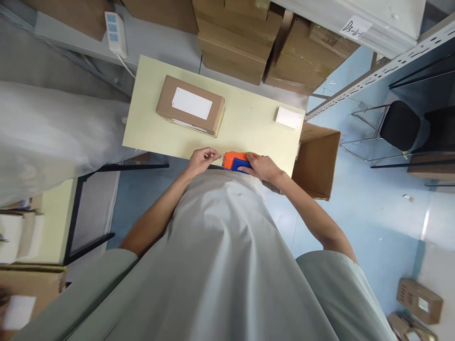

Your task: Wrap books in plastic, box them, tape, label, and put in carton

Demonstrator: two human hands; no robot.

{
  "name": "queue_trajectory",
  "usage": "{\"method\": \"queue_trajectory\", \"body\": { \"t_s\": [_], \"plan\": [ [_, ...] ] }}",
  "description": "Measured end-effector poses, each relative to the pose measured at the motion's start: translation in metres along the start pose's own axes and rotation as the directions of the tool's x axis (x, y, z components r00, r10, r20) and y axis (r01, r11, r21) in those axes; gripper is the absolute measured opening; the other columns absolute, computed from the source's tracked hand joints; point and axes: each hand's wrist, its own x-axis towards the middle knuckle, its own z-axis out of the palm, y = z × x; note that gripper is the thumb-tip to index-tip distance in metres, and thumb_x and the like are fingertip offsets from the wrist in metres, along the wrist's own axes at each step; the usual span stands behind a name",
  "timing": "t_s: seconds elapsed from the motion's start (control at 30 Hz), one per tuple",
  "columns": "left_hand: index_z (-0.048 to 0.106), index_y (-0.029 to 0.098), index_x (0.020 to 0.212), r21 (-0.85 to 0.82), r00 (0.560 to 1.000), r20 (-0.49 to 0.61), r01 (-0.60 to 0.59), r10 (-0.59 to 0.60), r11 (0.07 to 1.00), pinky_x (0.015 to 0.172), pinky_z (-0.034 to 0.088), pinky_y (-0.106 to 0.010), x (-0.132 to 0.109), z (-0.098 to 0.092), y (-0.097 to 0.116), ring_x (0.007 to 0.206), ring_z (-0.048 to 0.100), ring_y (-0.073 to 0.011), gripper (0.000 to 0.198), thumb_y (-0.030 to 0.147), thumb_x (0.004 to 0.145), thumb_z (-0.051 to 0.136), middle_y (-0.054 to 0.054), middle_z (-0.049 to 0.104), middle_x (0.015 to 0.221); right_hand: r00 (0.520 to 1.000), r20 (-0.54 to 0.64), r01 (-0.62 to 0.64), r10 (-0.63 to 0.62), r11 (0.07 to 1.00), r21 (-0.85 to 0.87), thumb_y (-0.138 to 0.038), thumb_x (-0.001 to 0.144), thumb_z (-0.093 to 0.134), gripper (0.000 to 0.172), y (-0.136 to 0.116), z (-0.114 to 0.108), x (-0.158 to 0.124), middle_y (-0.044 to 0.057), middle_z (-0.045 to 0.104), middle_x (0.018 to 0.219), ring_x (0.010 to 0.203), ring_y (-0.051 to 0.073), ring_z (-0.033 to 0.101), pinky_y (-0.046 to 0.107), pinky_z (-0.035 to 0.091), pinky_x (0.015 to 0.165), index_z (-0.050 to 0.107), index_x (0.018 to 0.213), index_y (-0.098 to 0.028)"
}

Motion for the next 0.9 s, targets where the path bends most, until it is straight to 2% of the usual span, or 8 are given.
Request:
{"method": "queue_trajectory", "body": {
  "t_s": [0.13,0.2,0.27,0.33,0.47,0.57,0.7,0.9],
  "plan": [
    [0.077,0.020,0.084,0.006,0.985,-0.165,0.042,-0.040,0.999,0.077,0.052,-0.033,0.010,-0.044,-0.022,0.079,0.063,-0.0199,0.040,0.060,0.084,0.082,-0.008,0.080,0.091,0.996,0.031,-0.079,0.081,0.995,-0.058,-0.069,0.117,0.040,0.068,0.020,-0.002,-0.006,0.024,0.081,0.125,0.109,0.041,0.080,0.041,0.052,0.086,0.059,0.145,-0.011],
    [0.077,0.020,0.084,0.011,0.985,-0.157,0.079,-0.076,0.997,0.080,0.054,-0.033,0.016,-0.068,-0.032,0.081,0.065,-0.0202,0.038,0.057,0.082,0.086,-0.008,0.081,0.091,0.992,0.013,-0.121,0.122,0.990,-0.073,-0.067,0.118,0.038,0.068,0.032,0.000,-0.010,0.025,0.080,0.130,0.110,0.042,0.079,0.042,0.053,0.087,0.056,0.150,-0.010],
    [0.077,0.020,0.085,0.012,0.982,-0.171,0.078,-0.074,0.997,0.082,0.055,-0.033,0.022,-0.079,-0.037,0.084,0.066,-0.0209,0.037,0.056,0.082,0.088,-0.008,0.081,0.091,0.987,-0.024,-0.159,0.158,0.984,-0.082,-0.067,0.118,0.034,0.070,0.042,0.003,-0.011,0.027,0.079,0.132,0.108,0.042,0.079,0.044,0.054,0.088,0.052,0.154,-0.009],
    [0.078,0.020,0.085,0.018,0.979,-0.198,0.061,-0.056,0.998,0.082,0.055,-0.033,0.028,-0.077,-0.036,0.085,0.066,-0.0210,0.036,0.054,0.083,0.088,-0.008,0.080,0.091,0.979,-0.045,-0.200,0.197,0.976,-0.089,-0.067,0.118,0.030,0.073,0.047,0.006,-0.008,0.028,0.079,0.129,0.107,0.043,0.078,0.046,0.054,0.088,0.050,0.156,-0.008],
    [0.077,0.019,0.086,0.039,0.961,-0.273,0.054,-0.042,0.998,0.079,0.053,-0.031,0.038,-0.056,-0.029,0.079,0.063,-0.0179,0.026,0.045,0.087,0.082,-0.007,0.080,0.091,0.961,-0.054,-0.274,0.270,0.958,-0.089,-0.067,0.118,0.029,0.075,0.053,0.018,0.004,0.029,0.079,0.128,0.108,0.045,0.078,0.047,0.054,0.088,0.045,0.159,-0.007],
    [0.078,0.019,0.089,0.050,0.937,-0.347,0.058,-0.037,0.997,0.078,0.052,-0.030,0.046,-0.046,-0.030,0.077,0.060,-0.0169,0.023,0.042,0.089,0.079,-0.006,0.081,0.093,0.956,-0.074,-0.290,0.285,0.955,-0.069,-0.068,0.117,0.028,0.076,0.054,0.031,0.013,0.030,0.077,0.130,0.108,0.044,0.077,0.046,0.053,0.087,0.043,0.159,-0.006],
    [0.079,0.019,0.094,0.070,0.919,-0.391,0.084,-0.050,0.994,0.076,0.050,-0.029,0.057,-0.045,-0.036,0.077,0.059,-0.0173,0.024,0.043,0.091,0.077,-0.006,0.081,0.094,0.951,-0.095,-0.297,0.293,0.954,-0.028,-0.068,0.117,0.023,0.077,0.050,0.041,0.023,0.030,0.076,0.131,0.106,0.043,0.077,0.044,0.054,0.084,0.041,0.159,-0.005],
    [0.078,0.021,0.095,0.122,0.886,-0.459,0.140,-0.069,0.983,0.078,0.048,-0.031,0.065,-0.043,-0.041,0.078,0.061,-0.0190,0.022,0.043,0.095,0.076,-0.005,0.080,0.092,0.942,-0.097,-0.326,0.322,0.945,-0.023,-0.064,0.118,0.022,0.074,0.040,0.045,0.039,0.032,0.076,0.131,0.109,0.043,0.076,0.046,0.056,0.087,0.041,0.159,-0.004]
  ]
}}
